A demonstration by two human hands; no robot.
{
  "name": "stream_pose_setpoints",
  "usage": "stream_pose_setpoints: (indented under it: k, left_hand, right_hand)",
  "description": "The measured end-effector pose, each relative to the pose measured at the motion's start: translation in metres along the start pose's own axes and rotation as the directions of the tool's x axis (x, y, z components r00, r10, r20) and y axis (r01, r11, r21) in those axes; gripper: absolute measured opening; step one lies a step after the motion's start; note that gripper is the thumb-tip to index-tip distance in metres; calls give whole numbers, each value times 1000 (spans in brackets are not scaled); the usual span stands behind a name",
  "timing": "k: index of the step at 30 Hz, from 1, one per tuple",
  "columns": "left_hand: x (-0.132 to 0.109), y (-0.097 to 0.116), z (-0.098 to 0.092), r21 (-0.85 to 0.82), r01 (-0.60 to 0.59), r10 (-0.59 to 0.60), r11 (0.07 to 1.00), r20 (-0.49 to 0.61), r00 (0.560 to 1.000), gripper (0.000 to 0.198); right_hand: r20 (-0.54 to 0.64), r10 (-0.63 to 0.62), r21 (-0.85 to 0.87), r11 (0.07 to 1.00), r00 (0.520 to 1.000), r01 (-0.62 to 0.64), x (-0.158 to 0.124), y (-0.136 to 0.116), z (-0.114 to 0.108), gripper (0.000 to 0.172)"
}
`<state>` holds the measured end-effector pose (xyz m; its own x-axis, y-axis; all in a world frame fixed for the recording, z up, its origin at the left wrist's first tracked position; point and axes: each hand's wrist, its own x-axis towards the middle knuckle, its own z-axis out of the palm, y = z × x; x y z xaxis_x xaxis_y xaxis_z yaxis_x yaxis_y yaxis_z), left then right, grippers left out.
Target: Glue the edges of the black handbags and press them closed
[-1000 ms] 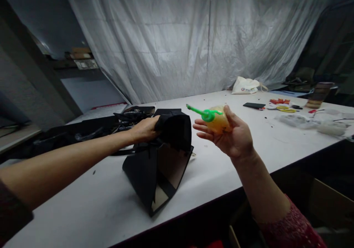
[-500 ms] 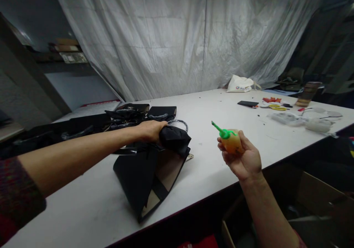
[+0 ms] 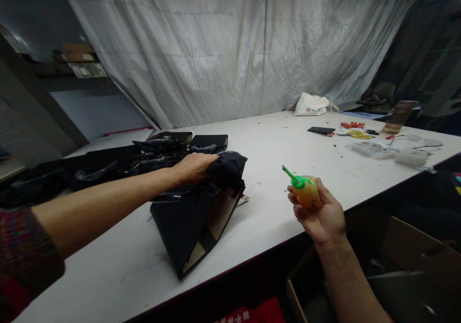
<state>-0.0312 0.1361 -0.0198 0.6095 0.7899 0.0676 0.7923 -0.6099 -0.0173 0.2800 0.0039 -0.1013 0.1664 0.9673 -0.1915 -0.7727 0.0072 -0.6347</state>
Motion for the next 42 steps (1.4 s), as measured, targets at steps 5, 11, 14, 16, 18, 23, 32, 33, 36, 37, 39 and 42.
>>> stream_pose_setpoints:
  k: [5,11,14,16,18,23,32,33,36,37,39,42]
  left_hand:
    - [13,6,-1,197,64,-68,978,11,998,42]
    - [42,12,-4,202,72,-102,977,140,985,42]
    - [50,9,13,139,132,-165,981,262,951,39]
    - [50,5,33,98,170,-192,981,301,934,38]
    - [47,1,55,51,195,-201,980,319,926,39]
    - [36,-13,89,-82,195,-160,977,311,937,42]
    - [28,-27,87,-337,213,-121,917,274,954,58]
    - [27,-27,86,-381,224,-116,897,284,952,59]
    - [23,-28,87,-486,271,-111,831,333,937,58]
    - [22,-28,88,-509,288,-118,811,340,933,57]
    - [20,-29,90,-535,309,-139,786,334,932,54]
    - [18,-28,93,-527,317,-163,788,318,934,48]
  right_hand:
    - [-30,21,-8,1000,999,-21,-5,5,3,28]
    - [-88,-50,-73,996,995,44,-8,13,1,23]
    - [-38,-143,-153,979,989,136,-7,21,-5,27]
    - [17,-201,-229,953,980,199,-4,29,-10,31]
    - [62,-258,-315,912,964,265,-1,38,-15,33]
    - [84,-365,-526,774,927,352,13,54,-25,32]
    - [217,-378,-659,623,900,421,44,72,-23,41]
    - [230,-389,-671,601,892,435,46,74,-22,41]
    - [251,-403,-706,545,880,452,49,76,-22,39]
    - [254,-406,-712,535,878,454,50,76,-22,39]
    - [260,-421,-716,519,869,466,50,74,-21,37]
    - [280,-434,-705,513,856,491,50,71,-20,37]
